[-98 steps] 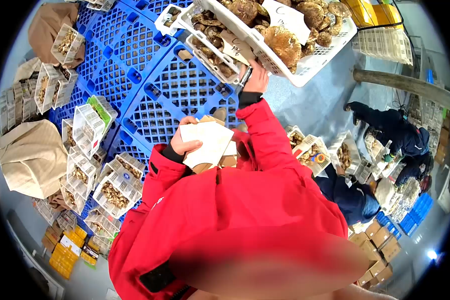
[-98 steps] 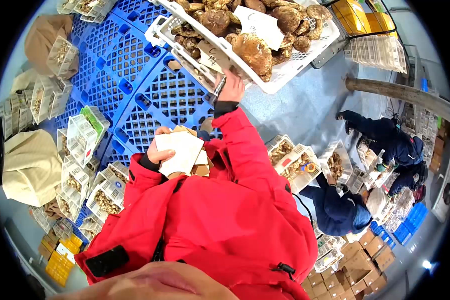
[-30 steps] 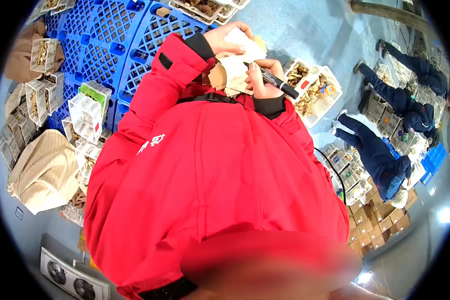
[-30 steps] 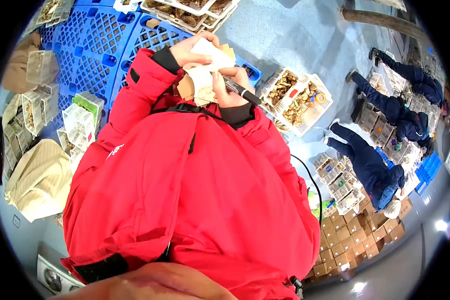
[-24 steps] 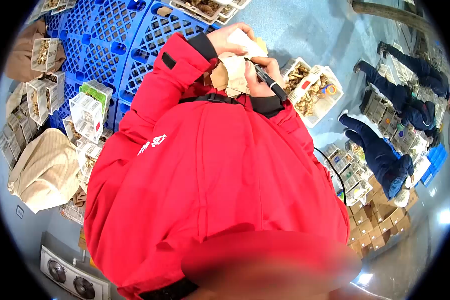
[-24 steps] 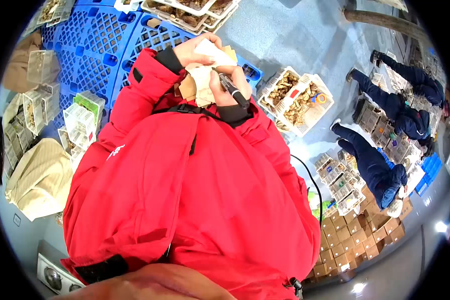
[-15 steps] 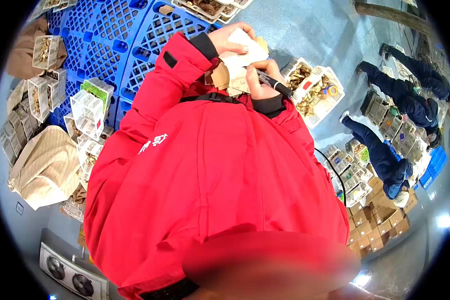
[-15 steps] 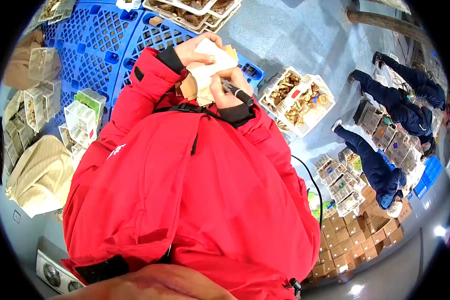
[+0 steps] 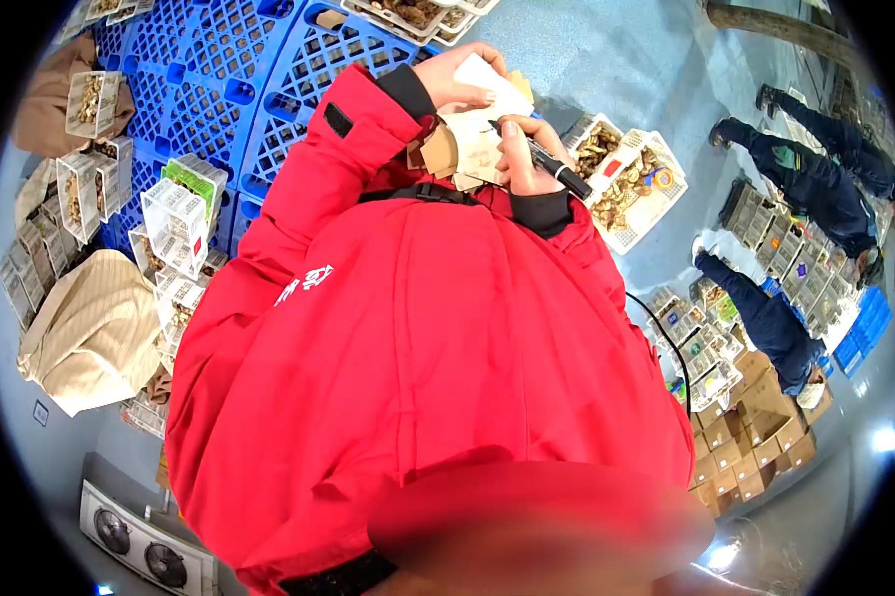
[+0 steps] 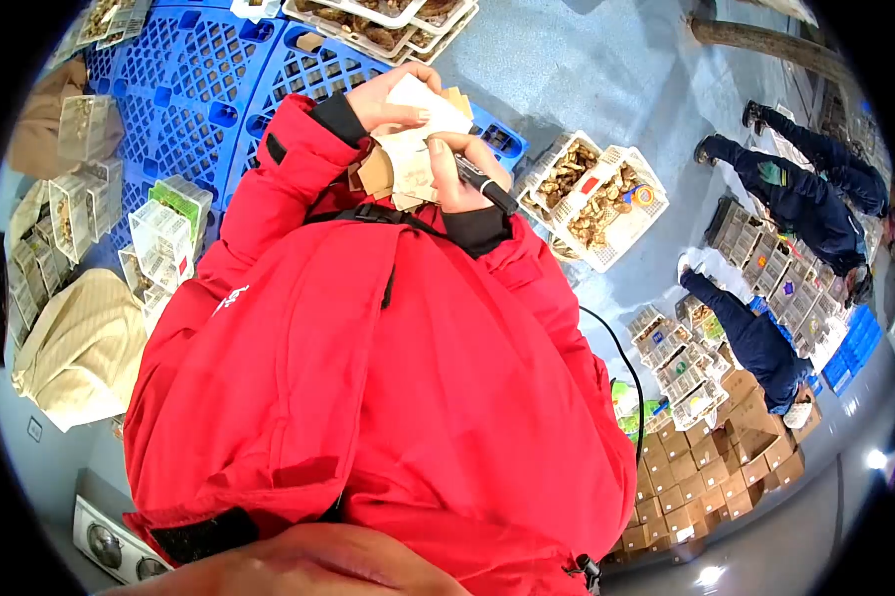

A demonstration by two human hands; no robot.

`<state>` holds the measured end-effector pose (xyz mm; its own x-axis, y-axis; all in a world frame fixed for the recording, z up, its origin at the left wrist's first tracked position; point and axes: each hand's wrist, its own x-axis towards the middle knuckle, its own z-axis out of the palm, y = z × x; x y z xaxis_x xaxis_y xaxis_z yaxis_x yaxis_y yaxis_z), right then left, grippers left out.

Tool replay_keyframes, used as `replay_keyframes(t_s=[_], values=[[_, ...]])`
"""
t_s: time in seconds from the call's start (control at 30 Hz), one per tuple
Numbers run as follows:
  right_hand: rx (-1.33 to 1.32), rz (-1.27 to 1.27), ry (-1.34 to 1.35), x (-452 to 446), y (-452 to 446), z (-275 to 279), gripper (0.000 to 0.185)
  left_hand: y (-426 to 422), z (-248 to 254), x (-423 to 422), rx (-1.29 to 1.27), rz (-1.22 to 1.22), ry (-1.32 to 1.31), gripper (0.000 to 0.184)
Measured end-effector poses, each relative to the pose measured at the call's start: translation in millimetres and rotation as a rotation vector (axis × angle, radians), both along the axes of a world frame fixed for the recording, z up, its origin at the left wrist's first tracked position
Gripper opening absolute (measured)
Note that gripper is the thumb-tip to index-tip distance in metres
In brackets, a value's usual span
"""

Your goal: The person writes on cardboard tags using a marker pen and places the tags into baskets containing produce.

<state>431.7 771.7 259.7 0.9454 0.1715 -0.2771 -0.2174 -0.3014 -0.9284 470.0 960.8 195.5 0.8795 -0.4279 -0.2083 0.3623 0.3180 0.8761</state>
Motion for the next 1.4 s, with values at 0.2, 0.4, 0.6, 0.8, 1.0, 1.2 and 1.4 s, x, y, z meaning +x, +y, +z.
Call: replay_keyframes(t_s=[0.2,0.4,0.6,0.8,1.0,1.2,1.4], values=[[0.011,-0.130,-0.085,-2,11,1,0.016,-2,0,-3,0.023,-0.030,0.088,0.036],[0.015,0.037,-0.089,-6,1,-7,0.014,-5,-10,-4,-0.035,0.010,0.020,0.035],[0.124,-0.057,-0.034,-6,-4,0,0.013,-4,-11,-5,-0.019,0.025,-0.005,0.038],[0.107,0.011,0.087,-17,-21,26,0.011,-3,-10,-5,0.036,0.013,-0.061,0.036],[-0.077,0.064,-0.066,-26,-26,19,0.013,-3,-16,-2,0.090,-0.014,-0.120,0.038],[-0.153,0.107,-0.175,-20,-22,28,0.014,-5,-11,-1,0.075,-0.020,-0.077,0.039],[-0.164,0.051,-0.226,-22,-21,24,0.015,-6,-11,-2,0.102,-0.020,-0.086,0.038]])
